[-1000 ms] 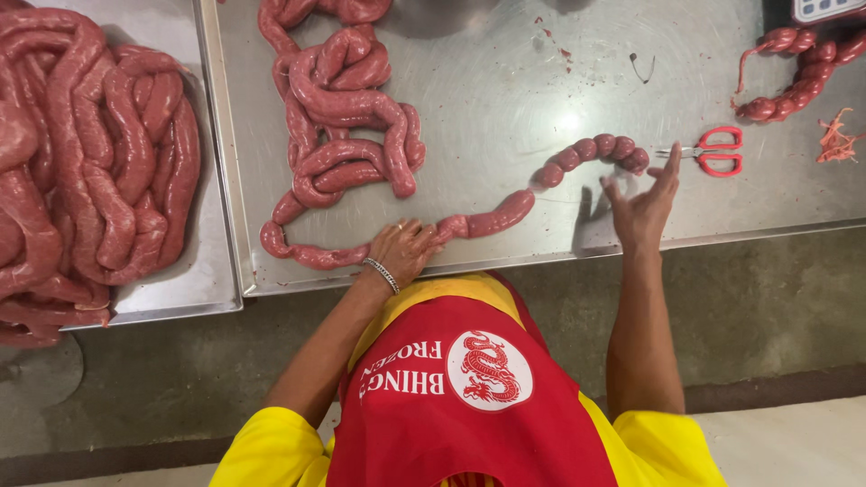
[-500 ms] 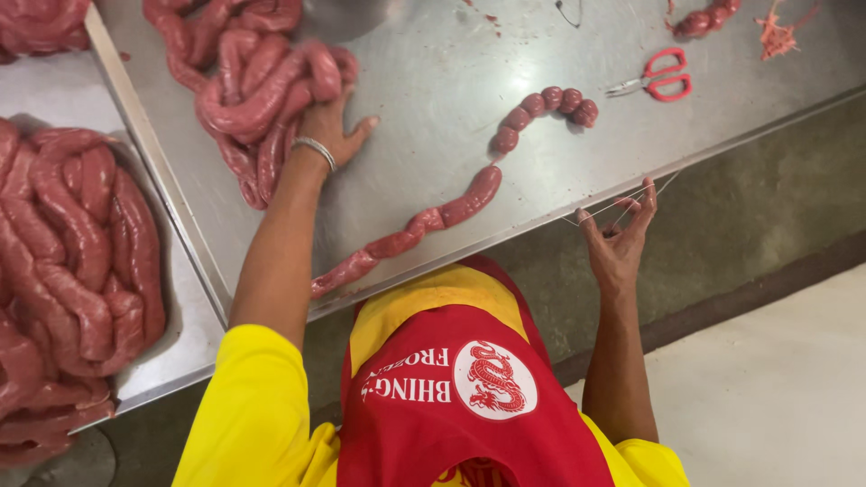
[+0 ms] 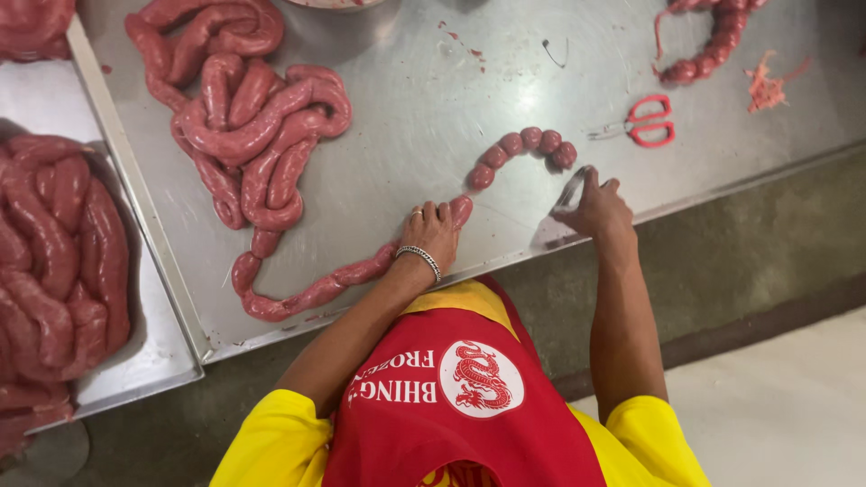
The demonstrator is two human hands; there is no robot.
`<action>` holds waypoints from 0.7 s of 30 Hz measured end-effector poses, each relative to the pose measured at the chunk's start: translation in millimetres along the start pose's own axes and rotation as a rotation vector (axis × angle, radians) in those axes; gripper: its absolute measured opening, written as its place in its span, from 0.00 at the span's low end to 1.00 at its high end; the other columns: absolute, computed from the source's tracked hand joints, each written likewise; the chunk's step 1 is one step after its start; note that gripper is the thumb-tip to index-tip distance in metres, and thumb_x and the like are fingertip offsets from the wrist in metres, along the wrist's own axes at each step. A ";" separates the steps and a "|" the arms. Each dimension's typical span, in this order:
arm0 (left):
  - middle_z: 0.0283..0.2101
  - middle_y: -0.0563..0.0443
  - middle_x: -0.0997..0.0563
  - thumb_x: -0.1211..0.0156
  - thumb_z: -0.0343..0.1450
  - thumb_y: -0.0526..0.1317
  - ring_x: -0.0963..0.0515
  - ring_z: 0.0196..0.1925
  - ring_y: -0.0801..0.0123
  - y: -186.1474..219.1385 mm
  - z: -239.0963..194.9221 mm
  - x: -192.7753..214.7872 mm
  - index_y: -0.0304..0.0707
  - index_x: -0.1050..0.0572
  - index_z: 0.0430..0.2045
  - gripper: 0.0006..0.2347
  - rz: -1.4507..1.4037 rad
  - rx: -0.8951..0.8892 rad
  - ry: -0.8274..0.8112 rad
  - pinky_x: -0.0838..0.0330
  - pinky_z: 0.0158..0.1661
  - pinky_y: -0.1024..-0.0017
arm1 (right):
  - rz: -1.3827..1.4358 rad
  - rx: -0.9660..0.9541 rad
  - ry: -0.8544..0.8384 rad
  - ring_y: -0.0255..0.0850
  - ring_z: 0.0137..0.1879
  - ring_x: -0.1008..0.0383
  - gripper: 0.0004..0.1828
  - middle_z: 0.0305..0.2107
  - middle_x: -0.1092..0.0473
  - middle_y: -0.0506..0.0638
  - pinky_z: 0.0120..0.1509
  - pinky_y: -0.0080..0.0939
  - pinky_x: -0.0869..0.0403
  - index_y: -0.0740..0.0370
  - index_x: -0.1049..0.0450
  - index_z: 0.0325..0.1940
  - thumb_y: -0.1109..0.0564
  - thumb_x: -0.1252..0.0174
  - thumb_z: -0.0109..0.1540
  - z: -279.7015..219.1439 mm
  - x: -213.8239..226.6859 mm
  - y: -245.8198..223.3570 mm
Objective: The person prepares sausage links by hand by twisting long filled casings into segments and tying them with string.
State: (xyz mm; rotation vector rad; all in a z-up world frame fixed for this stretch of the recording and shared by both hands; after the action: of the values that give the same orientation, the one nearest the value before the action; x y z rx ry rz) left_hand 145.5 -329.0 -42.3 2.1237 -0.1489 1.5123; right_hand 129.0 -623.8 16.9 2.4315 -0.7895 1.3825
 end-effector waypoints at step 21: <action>0.36 0.49 0.20 0.40 0.74 0.43 0.16 0.36 0.67 -45.4 25.7 4.0 0.29 0.28 0.47 0.15 -1.884 0.262 -0.376 0.17 0.42 0.65 | -0.097 0.364 0.152 0.59 0.56 0.24 0.31 0.53 0.28 0.56 0.55 0.59 0.25 0.52 0.31 0.61 0.48 0.28 0.57 90.2 17.2 -131.5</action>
State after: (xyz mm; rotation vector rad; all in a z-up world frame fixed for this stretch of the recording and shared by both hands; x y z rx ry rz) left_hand 186.0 -301.5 -60.6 1.4668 1.4949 -0.0316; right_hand 274.7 -561.4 -8.1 2.5394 -0.4054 1.7771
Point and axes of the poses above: each hand's wrist, its own z-axis towards the middle knuckle, its own x-axis out of the back of the hand, y = z × x, the point moved 7 cm from there along z, towards the middle knuckle
